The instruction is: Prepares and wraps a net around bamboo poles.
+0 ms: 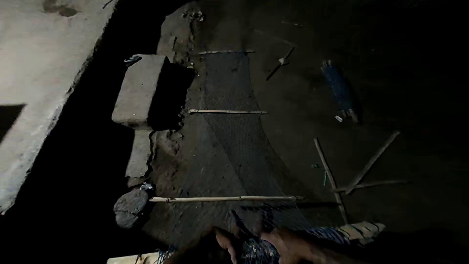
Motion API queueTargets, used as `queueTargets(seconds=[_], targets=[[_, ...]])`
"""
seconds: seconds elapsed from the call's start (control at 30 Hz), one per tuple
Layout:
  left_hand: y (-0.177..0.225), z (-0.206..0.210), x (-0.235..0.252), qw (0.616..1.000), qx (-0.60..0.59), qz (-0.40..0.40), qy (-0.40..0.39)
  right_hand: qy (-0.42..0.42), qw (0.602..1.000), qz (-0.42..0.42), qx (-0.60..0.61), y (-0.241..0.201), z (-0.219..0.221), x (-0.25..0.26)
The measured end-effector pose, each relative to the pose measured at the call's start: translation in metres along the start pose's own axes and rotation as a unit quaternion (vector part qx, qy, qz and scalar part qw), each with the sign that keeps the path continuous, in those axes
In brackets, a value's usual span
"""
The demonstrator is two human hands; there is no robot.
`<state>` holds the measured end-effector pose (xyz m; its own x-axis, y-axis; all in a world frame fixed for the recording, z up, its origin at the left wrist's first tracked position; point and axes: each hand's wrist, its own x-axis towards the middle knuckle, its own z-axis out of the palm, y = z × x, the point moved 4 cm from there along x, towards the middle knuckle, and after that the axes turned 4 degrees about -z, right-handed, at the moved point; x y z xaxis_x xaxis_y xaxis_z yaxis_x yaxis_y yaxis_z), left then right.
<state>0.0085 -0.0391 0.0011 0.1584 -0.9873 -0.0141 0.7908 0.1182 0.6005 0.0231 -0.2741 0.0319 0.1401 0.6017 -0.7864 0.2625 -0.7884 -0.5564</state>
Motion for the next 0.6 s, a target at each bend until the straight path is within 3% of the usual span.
queueTargets(seconds=[0.07,0.1,0.17,0.23,0.3,0.37,0.4,0.5,0.6], targets=[[0.025,0.002,0.01,0.958,0.133,-0.226,0.117,-0.03,0.997,-0.025,0.061,0.007,-0.005,0.007],[0.034,0.003,0.012,0.922,0.207,-0.289,0.153,-0.035,0.994,-0.037,0.093,0.012,-0.006,0.01],[0.043,0.006,0.009,0.853,0.358,-0.323,0.199,-0.044,0.982,-0.063,0.175,0.023,-0.006,0.019],[0.043,0.015,0.005,0.723,0.549,-0.356,0.221,-0.063,0.958,-0.084,0.265,0.03,-0.011,0.022],[0.039,0.032,0.01,0.6,0.681,-0.331,0.257,-0.087,0.933,-0.116,0.33,0.04,-0.01,0.028],[0.034,0.041,0.018,0.546,0.719,-0.321,0.287,-0.119,0.918,-0.139,0.353,0.044,-0.007,0.03],[0.034,0.04,0.021,0.556,0.706,-0.335,0.283,-0.138,0.916,-0.129,0.354,0.045,-0.006,0.029],[0.034,0.026,0.03,0.643,0.614,-0.406,0.212,-0.153,0.922,-0.056,0.352,0.044,-0.005,0.02],[0.025,-0.001,0.027,0.721,0.531,-0.412,0.167,-0.064,0.954,-0.038,0.291,0.041,-0.021,0.009]])
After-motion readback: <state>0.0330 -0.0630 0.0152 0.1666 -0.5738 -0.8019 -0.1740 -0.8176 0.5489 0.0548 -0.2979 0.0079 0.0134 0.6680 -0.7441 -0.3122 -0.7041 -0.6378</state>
